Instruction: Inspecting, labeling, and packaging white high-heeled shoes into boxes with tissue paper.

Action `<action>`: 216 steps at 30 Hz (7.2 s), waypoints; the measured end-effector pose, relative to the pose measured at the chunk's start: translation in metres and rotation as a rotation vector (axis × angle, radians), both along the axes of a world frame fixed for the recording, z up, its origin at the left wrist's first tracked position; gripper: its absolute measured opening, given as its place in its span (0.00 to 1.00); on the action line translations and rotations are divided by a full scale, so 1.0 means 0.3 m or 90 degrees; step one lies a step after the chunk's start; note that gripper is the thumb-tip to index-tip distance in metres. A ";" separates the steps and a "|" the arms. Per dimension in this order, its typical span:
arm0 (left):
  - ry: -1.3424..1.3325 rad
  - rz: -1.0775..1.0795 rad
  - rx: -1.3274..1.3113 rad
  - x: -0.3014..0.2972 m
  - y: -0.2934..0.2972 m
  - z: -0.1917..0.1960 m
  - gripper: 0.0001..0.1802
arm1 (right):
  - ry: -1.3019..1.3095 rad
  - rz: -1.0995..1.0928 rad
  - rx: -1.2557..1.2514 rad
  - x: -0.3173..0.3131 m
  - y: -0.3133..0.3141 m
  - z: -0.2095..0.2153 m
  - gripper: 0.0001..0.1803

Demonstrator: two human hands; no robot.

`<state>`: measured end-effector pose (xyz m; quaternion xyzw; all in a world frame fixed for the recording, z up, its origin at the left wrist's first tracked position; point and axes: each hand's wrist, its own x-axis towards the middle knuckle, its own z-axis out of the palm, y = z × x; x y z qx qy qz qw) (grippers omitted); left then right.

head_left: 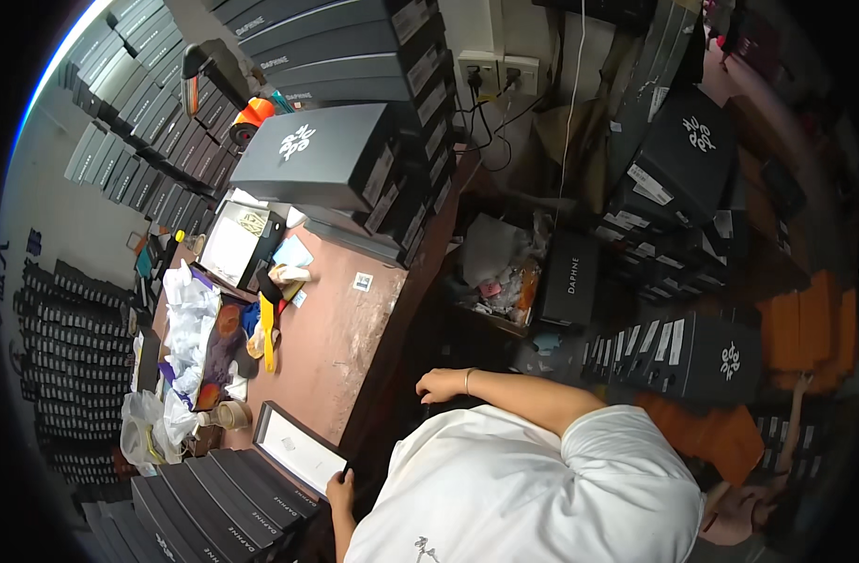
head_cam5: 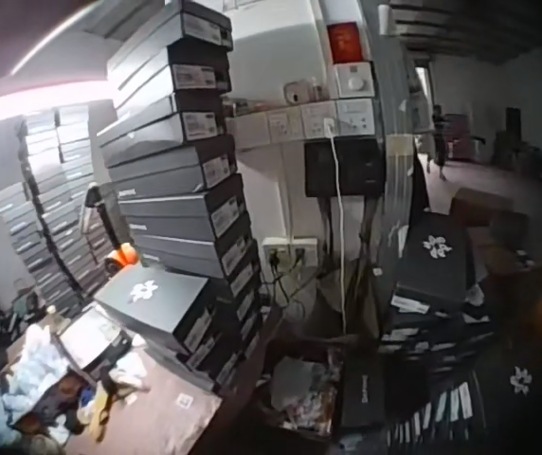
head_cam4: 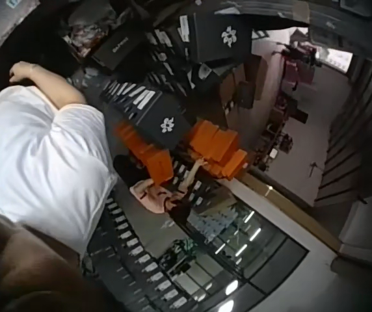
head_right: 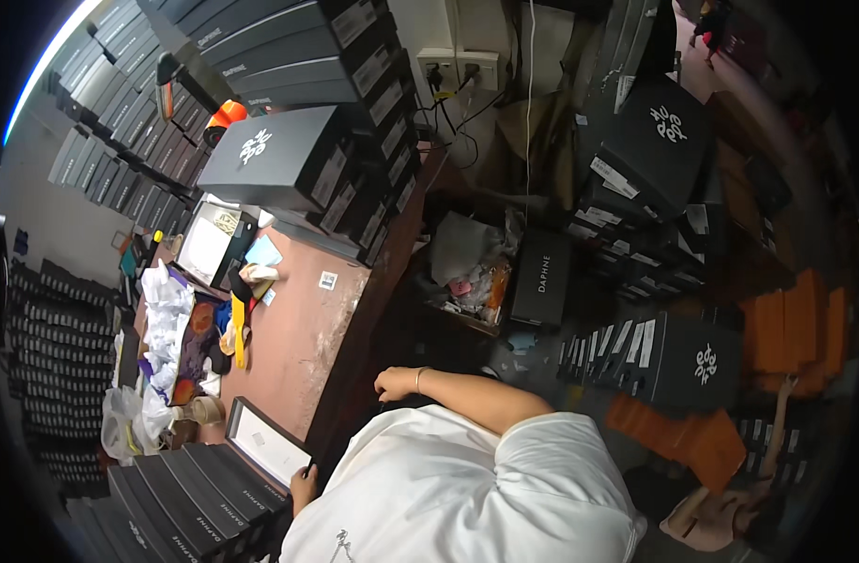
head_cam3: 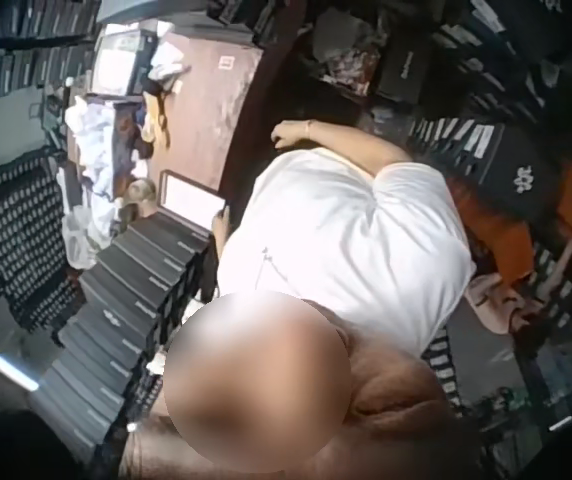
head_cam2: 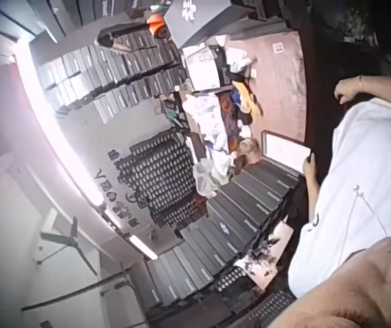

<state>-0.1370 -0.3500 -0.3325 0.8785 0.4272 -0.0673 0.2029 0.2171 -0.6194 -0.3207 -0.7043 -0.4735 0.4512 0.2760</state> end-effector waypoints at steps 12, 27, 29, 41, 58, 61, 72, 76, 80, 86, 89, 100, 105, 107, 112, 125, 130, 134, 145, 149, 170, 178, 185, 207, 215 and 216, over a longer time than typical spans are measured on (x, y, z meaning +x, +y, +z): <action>-0.003 0.288 -0.062 0.336 -0.118 -0.125 0.22 | 0.030 -0.252 0.070 0.116 -0.449 -0.068 0.19; -0.431 0.165 0.063 0.516 -0.397 0.293 0.13 | 0.077 -0.168 0.110 0.094 -0.417 -0.085 0.19; -0.448 0.036 0.060 0.601 -0.487 0.363 0.14 | 0.251 -0.230 0.068 0.090 -0.403 -0.078 0.23; -0.111 -0.596 -0.141 0.987 -0.589 0.505 0.14 | 0.674 -0.509 0.161 0.074 -0.344 0.077 0.48; -0.153 -0.969 -0.356 1.031 -0.564 0.465 0.08 | 0.557 -0.873 0.229 -0.171 -0.160 0.168 0.45; -0.134 -0.936 -0.363 1.012 -0.569 0.475 0.05 | 0.544 -0.934 0.238 -0.182 -0.160 0.109 0.43; -0.320 -0.250 -0.278 0.996 -0.375 0.413 0.33 | 0.644 -0.746 0.298 0.078 -0.366 0.061 0.40; -0.248 0.111 -0.620 0.939 -0.500 0.334 0.35 | 0.686 -0.630 0.206 0.173 -0.436 0.113 0.42; -0.224 0.275 -0.765 0.901 -0.646 0.280 0.29 | 0.632 -0.596 0.084 0.192 -0.458 0.110 0.40; -0.433 0.333 -1.324 0.688 -0.571 0.207 0.24 | 0.852 -0.309 0.197 0.185 -0.346 0.276 0.34; -0.672 0.303 -1.562 0.658 -0.592 0.279 0.26 | 0.657 -0.302 0.076 0.136 -0.220 0.261 0.33; -0.179 -0.005 -1.505 0.661 -0.312 0.306 0.26 | 0.833 -0.274 0.183 0.112 -0.131 0.289 0.40; 0.012 0.043 -1.256 0.952 -0.283 0.310 0.22 | 0.866 -0.422 0.453 0.009 -0.217 0.305 0.29; -0.033 0.226 -1.161 1.013 -0.369 0.139 0.21 | 0.785 -0.641 0.582 0.039 -0.353 0.431 0.25; -0.119 -0.107 -1.105 1.099 -0.620 0.363 0.18 | 0.227 -0.981 0.795 0.156 -0.899 0.827 0.29; -0.162 -0.314 -1.012 1.961 -1.709 0.608 0.56 | -0.535 -1.235 0.531 0.077 -1.802 1.252 0.17; -0.129 -0.248 -1.159 2.181 -1.862 0.575 0.44 | -0.419 -1.239 0.510 0.097 -1.884 1.150 0.16; -0.250 -0.177 -1.203 2.135 -1.976 0.650 0.39 | -0.396 -1.217 0.470 0.149 -1.932 1.096 0.16; -0.321 -0.186 -1.068 2.202 -2.053 0.735 0.63 | -0.488 -0.995 0.400 0.911 -1.943 1.322 0.19; -0.332 -0.261 -1.010 2.094 -1.863 0.645 0.49 | -0.255 -1.061 0.328 1.294 -1.904 1.246 0.16; -0.453 0.614 -0.488 0.566 -0.936 0.038 0.30 | -0.214 -0.045 0.164 0.726 -0.591 1.114 0.21; -0.775 0.979 -0.229 0.048 -0.705 0.090 0.31 | -0.279 0.530 0.521 -0.208 0.320 1.167 0.30; -0.882 0.890 -0.070 0.101 -0.584 0.048 0.31 | -0.439 0.513 0.912 -1.058 0.893 1.170 0.55; -1.179 0.646 -0.680 0.397 -0.217 0.278 0.35 | -0.209 0.544 0.497 0.100 0.551 0.517 0.38; -0.615 0.721 -0.411 0.544 -0.015 0.054 0.24 | 0.316 0.004 -0.156 0.185 0.713 0.050 0.26; -0.689 0.748 -0.498 0.530 -0.023 0.072 0.24 | 0.380 -0.048 -0.184 0.183 0.715 0.067 0.24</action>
